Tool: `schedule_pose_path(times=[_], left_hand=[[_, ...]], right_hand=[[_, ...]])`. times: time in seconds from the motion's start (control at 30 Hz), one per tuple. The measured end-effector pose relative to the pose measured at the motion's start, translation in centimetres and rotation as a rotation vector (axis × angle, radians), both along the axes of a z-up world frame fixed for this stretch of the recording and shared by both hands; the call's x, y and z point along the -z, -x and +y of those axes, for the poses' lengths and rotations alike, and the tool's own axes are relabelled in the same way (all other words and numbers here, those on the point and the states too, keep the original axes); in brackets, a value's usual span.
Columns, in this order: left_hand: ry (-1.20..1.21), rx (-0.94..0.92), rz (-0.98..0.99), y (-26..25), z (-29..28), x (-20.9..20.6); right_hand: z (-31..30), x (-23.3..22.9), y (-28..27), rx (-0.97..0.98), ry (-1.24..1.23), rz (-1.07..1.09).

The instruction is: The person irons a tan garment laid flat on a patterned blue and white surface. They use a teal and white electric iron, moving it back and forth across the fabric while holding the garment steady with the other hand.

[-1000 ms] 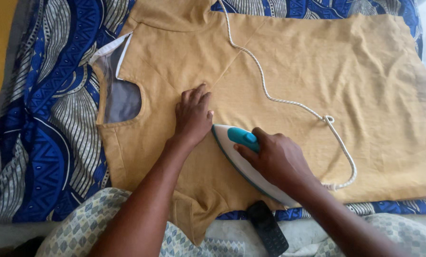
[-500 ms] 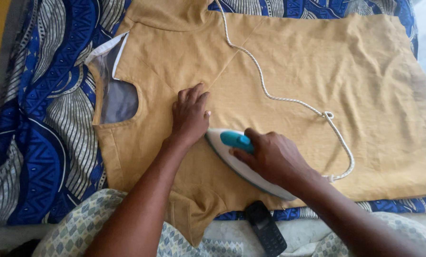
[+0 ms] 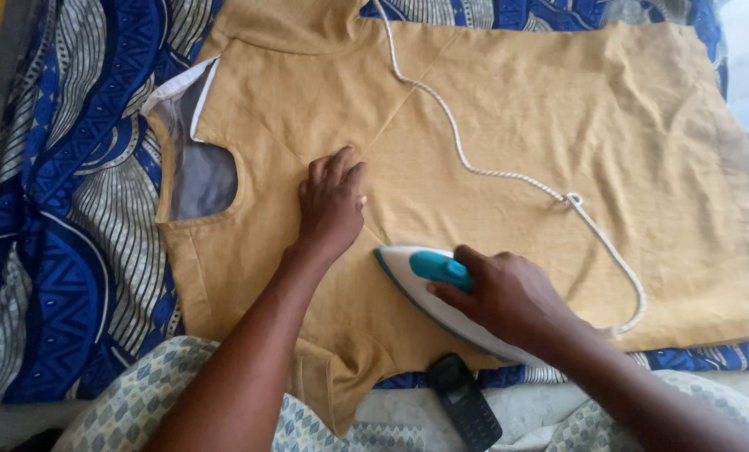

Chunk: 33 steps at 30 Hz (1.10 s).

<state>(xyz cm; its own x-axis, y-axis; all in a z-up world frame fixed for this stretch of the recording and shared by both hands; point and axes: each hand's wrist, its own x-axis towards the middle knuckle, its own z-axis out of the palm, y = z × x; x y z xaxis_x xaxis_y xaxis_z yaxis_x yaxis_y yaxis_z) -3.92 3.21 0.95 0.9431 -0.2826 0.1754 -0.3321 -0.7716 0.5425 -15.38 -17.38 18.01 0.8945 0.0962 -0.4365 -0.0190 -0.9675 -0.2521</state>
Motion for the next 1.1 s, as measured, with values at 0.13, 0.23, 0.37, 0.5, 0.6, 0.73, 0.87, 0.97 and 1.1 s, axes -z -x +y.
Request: schedule_pose_path(times=[0.13, 0.23, 0.37, 0.5, 0.6, 0.73, 0.87, 0.97, 1.1], left_hand=[[-0.019, -0.005, -0.004, -0.1, 0.0, 0.1], [-0.032, -0.009, -0.001, -0.2, -0.1, 0.1], [-0.029, -0.012, -0.015, -0.1, 0.0, 0.0], [-0.038, -0.014, -0.018, -0.2, 0.0, 0.0], [-0.036, -0.019, -0.022, -0.3, 0.0, -0.1], [-0.006, -0.016, -0.091, -0.4, 0.4, 0.2], [0.083, -0.014, -0.132, -0.3, 0.5, 0.4], [0.189, -0.006, -0.195, -1.0, 1.0, 0.7], [0.305, -0.017, -0.233, -1.4, 2.0, 0.9]], right_hand=[[0.5, -0.1, -0.5, -0.043, -0.038, -0.023], [0.6, -0.1, -0.8, -0.018, -0.032, -0.041], [1.5, 0.2, -1.4, 0.019, -0.057, -0.076], [2.0, 0.3, -2.0, 0.057, -0.029, -0.046], [2.7, 0.7, -2.6, 0.108, -0.068, -0.149], [2.9, 1.3, -3.6, 0.103, -0.067, -0.167], [3.1, 1.6, -4.7, 0.133, -0.111, -0.234], [3.2, 1.3, -5.2, 0.090, -0.118, -0.205], [2.5, 0.7, -4.4, 0.025, -0.081, -0.104]])
